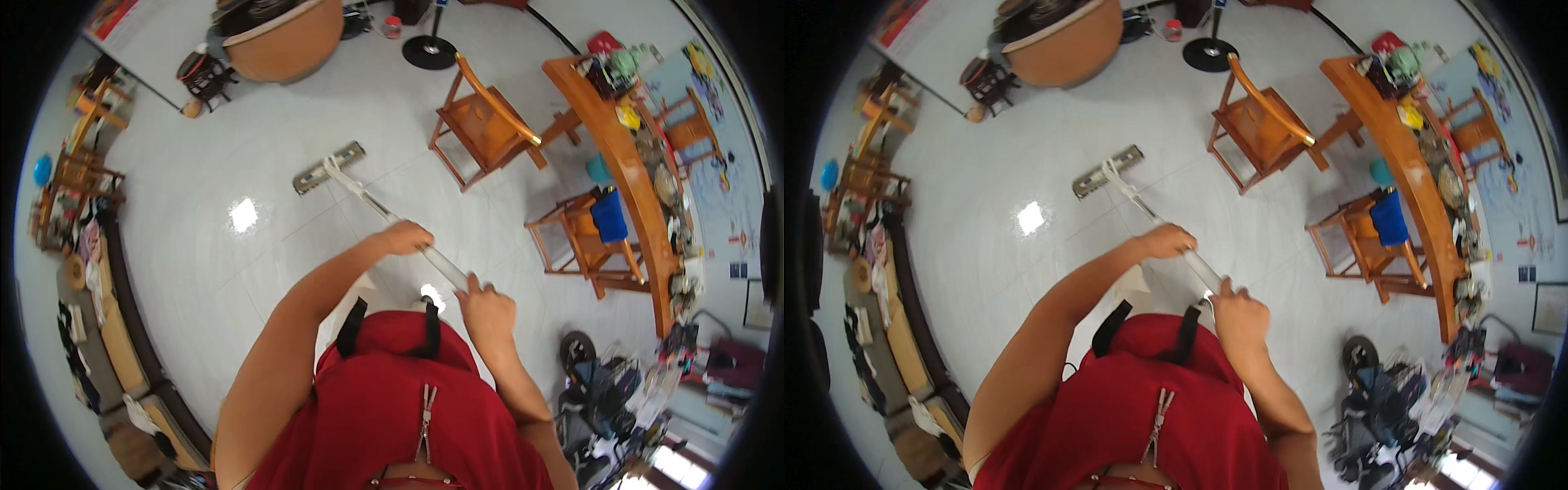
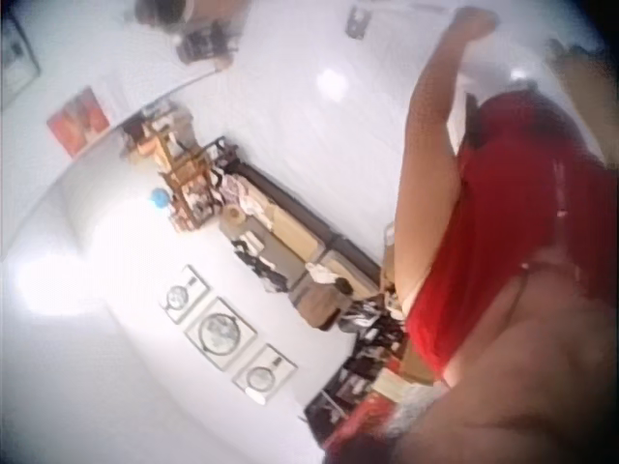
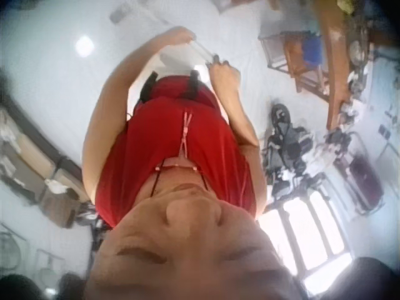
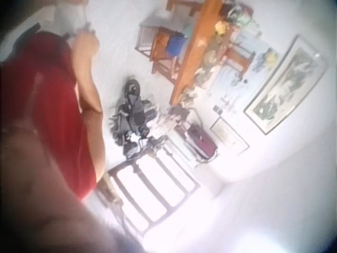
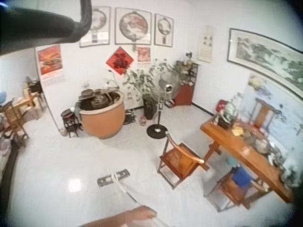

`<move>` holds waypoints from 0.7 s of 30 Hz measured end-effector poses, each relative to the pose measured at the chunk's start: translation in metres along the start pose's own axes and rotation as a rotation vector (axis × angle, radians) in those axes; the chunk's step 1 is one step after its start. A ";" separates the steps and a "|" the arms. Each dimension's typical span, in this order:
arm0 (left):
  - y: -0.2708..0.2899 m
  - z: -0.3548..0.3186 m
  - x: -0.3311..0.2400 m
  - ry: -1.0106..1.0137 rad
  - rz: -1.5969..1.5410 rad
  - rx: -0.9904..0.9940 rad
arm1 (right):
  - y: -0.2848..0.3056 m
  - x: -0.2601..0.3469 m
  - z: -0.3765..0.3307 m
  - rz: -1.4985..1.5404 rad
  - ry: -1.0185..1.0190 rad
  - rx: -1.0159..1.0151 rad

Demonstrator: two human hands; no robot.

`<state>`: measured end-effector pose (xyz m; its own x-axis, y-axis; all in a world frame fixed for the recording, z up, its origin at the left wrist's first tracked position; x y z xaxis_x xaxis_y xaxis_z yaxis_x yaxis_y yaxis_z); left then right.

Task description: The person mops the tiled floor of a cluttered living area and a bathroom using a flat mop. They move around furniture and items, including a scooter, and dip the mop into a bucket of water in the bathroom to clean the floor.

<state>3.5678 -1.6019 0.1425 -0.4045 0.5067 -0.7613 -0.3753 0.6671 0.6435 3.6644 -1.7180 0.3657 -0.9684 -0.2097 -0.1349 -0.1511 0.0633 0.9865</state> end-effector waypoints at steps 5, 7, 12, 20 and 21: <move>0.088 -0.067 0.115 0.103 0.131 -0.191 | -0.032 0.104 0.106 0.094 0.015 -0.023; 0.125 -0.100 0.176 0.245 0.158 -0.225 | -0.051 0.157 0.150 0.105 0.043 -0.033; 0.185 -0.169 0.289 0.464 0.232 -0.345 | -0.081 0.255 0.227 0.192 0.188 0.000; 0.177 -0.101 0.282 0.366 0.324 -0.161 | -0.079 0.206 0.228 0.141 0.075 0.198; 0.176 -0.089 0.268 0.231 0.221 -0.256 | -0.071 0.181 0.220 0.228 0.026 0.180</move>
<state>3.3189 -1.3974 0.0591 -0.6645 0.4669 -0.5835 -0.4419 0.3842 0.8106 3.4563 -1.5463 0.2506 -0.9765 -0.1947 0.0926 0.0344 0.2834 0.9584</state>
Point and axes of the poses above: each hand's wrist, its own z-axis towards the middle knuckle, its own y-axis out of the back of the hand, x = y × z, the point moved 9 cm from there along z, towards the middle knuckle, and after that the axes turned 6 degrees about -z, right-handed, at the moved point
